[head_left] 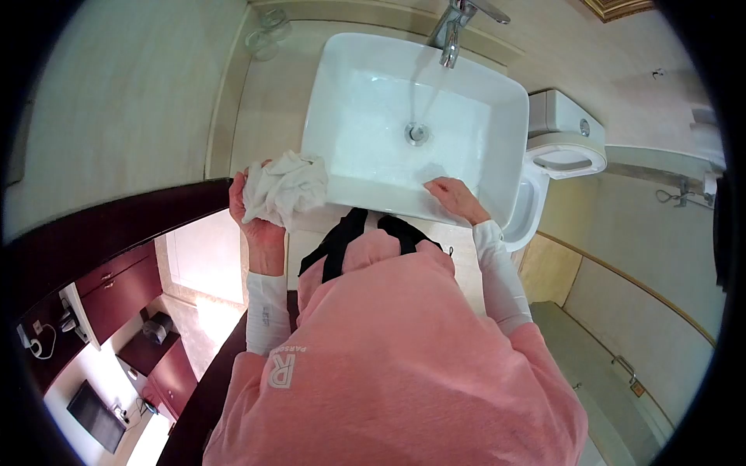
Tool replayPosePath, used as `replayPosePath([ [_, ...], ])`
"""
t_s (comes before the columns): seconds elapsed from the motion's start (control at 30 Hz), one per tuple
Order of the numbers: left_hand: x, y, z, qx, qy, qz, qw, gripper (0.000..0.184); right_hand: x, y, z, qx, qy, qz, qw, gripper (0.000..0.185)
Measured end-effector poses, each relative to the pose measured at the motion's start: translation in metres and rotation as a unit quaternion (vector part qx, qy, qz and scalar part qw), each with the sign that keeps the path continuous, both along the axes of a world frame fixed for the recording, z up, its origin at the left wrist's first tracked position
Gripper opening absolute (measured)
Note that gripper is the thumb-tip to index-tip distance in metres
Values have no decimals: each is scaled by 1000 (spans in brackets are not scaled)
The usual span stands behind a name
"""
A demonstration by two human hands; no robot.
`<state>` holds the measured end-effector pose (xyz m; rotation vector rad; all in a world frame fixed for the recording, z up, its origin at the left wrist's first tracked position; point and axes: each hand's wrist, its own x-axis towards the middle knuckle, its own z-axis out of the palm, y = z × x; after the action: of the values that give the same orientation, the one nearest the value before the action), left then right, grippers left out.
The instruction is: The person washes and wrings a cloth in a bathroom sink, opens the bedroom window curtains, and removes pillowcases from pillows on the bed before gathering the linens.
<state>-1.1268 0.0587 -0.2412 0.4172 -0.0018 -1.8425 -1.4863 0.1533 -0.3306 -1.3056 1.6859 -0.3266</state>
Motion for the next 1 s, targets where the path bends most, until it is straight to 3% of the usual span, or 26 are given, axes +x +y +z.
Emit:
replayPosePath([
  [0.1, -2, 0, 8, 9, 10, -14, 1000, 28, -5, -15, -30, 76, -45, -12, 996, 33],
  [0.2, 3, -8, 7, 26, -19, -17, 999, 28, 1, -49, -64, 25, -55, 1, 998, 29],
  [0.27, 0, -12, 11, 30, -31, -22, 999, 27, 2, -81, -57, -26, -193, -112, 974, 30],
  [0.3, 0, -12, 11, 28, -31, -16, 999, 27, 4, -93, -27, -49, -235, -189, 952, 29],
  [0.4, 0, -9, 9, 22, -26, -5, 999, 28, -23, -83, 31, 30, -194, -205, 959, 28],
  [0.5, 2, -6, 10, 13, -6, 0, 1000, 28, -60, -54, -4, 252, -148, -86, 952, 32],
  [0.63, 4, -5, 16, 35, -6, 3, 999, 30, -43, -50, -35, 218, -143, -100, 960, 31],
  [0.7, 4, -6, 17, 44, -22, 6, 999, 31, -15, -64, -34, 64, -307, -260, 913, 28],
  [0.83, 1, -6, 19, 27, -16, 9, 999, 34, 62, -76, 6, 158, -419, -93, 889, 31],
  [0.93, -6, -8, 28, 41, -23, 17, 999, 34, 93, -91, -29, 172, -373, -88, 908, 29],
  [1.0, -8, -7, 28, 45, -43, 22, 998, 34, 72, -102, -33, 85, -384, -243, 887, 30],
])
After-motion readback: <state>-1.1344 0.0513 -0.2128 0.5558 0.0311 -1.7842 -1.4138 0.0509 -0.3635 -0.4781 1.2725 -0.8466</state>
